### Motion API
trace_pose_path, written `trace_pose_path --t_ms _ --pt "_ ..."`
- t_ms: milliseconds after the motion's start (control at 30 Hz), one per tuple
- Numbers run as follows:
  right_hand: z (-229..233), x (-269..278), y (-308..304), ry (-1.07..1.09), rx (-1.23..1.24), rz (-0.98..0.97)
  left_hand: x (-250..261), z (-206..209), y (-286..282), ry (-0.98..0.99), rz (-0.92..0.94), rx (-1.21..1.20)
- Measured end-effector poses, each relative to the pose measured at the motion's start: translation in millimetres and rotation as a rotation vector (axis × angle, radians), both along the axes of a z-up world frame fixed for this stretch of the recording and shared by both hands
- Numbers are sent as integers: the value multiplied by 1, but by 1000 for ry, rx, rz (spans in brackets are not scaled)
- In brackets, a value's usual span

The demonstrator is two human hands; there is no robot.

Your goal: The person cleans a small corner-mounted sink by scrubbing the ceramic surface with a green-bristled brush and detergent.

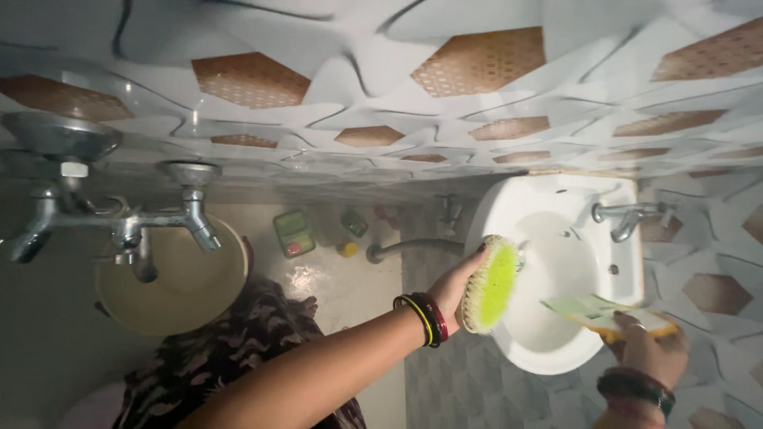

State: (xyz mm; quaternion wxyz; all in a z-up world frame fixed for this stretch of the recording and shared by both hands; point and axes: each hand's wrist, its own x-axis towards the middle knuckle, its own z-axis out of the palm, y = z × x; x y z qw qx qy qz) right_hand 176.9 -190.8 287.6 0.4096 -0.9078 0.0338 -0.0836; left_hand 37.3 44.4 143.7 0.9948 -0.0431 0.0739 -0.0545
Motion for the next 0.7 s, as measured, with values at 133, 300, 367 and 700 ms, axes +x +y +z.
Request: trace_pose_path --t_ms 133,300,367,700 --pt "15 -59 44 -122 77 -54 -1 15 -10 -83 5 -54" --pt "-3 -96 67 216 288 91 1 19 -14 -76 -6 -56" --pt "9 -105 71 280 399 153 3 20 -10 -64 -4 -33" --pt "32 -103 42 75 296 446 11 37 -4 -72 -138 33"
